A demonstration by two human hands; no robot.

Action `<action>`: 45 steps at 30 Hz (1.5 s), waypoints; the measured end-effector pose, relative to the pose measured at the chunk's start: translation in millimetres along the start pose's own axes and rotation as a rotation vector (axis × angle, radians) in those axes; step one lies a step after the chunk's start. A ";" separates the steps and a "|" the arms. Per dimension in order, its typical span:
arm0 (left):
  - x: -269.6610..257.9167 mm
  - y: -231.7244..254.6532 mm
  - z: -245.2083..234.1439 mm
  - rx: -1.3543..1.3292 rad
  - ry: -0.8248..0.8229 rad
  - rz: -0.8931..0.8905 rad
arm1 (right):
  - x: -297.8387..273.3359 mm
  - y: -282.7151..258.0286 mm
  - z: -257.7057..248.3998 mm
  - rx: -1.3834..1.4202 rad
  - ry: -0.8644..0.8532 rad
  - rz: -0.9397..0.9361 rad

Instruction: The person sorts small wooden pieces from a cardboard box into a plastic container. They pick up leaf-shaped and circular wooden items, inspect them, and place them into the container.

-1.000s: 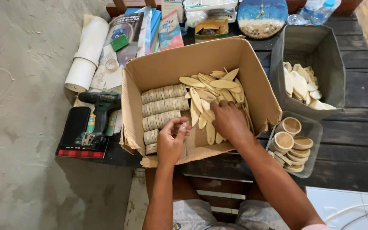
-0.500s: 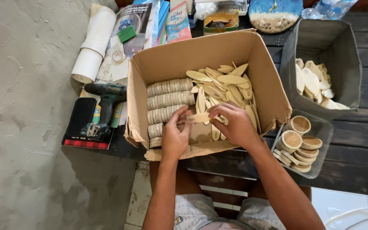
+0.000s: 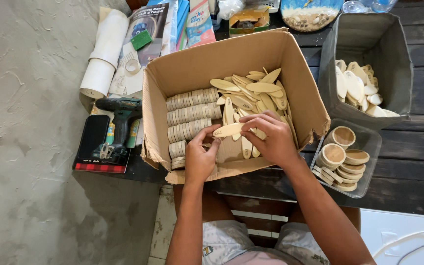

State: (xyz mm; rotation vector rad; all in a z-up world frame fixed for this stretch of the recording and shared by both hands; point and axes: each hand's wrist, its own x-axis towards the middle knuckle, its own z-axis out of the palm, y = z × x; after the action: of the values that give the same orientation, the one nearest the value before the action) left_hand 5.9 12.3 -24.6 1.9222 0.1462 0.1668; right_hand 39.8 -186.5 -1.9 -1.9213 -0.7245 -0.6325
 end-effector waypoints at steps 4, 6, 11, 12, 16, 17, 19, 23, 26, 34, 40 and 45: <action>-1.6 1.6 0.4 -0.027 0.012 0.004 | -1.5 1.8 -0.2 -0.023 -0.006 -0.003; -0.5 -0.5 1.0 -0.037 0.017 0.014 | -1.8 1.6 -1.0 -0.011 -0.007 0.020; 1.6 -5.2 1.1 -0.039 0.006 0.018 | -10.6 14.3 2.5 -0.009 -0.011 0.042; 2.3 -8.6 1.5 -0.049 0.006 0.024 | -10.9 14.2 2.6 0.009 -0.018 0.042; -2.5 7.1 -0.4 -0.107 0.036 0.007 | -9.1 7.1 3.0 0.071 -0.048 -0.002; -2.2 5.4 -0.4 -0.108 0.039 0.011 | -9.2 6.9 2.9 0.100 -0.081 -0.035; -2.1 3.0 0.4 -0.108 0.041 0.013 | -10.4 4.4 1.4 0.130 -0.115 -0.066; -3.5 5.1 -0.4 -0.121 0.033 0.003 | -12.1 -0.2 -1.2 0.153 -0.205 -0.126; -3.5 3.1 -0.1 -0.121 0.020 0.001 | -12.8 0.0 -1.7 0.143 -0.223 -0.154; -1.8 4.9 1.7 -0.123 0.015 0.027 | -17.1 7.7 0.2 0.066 -0.125 -0.133; -2.0 2.8 2.4 -0.122 -0.018 0.019 | -29.3 28.6 7.5 -0.042 -0.100 0.063; 2.1 -5.9 2.0 -0.003 -0.007 0.052 | -18.7 20.6 -0.3 -0.044 -0.072 0.355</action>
State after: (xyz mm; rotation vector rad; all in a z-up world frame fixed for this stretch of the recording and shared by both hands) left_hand 8.2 13.0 -30.8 1.9239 0.0914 0.1941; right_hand 41.6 -198.6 -26.9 -2.0561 -0.3992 -0.3623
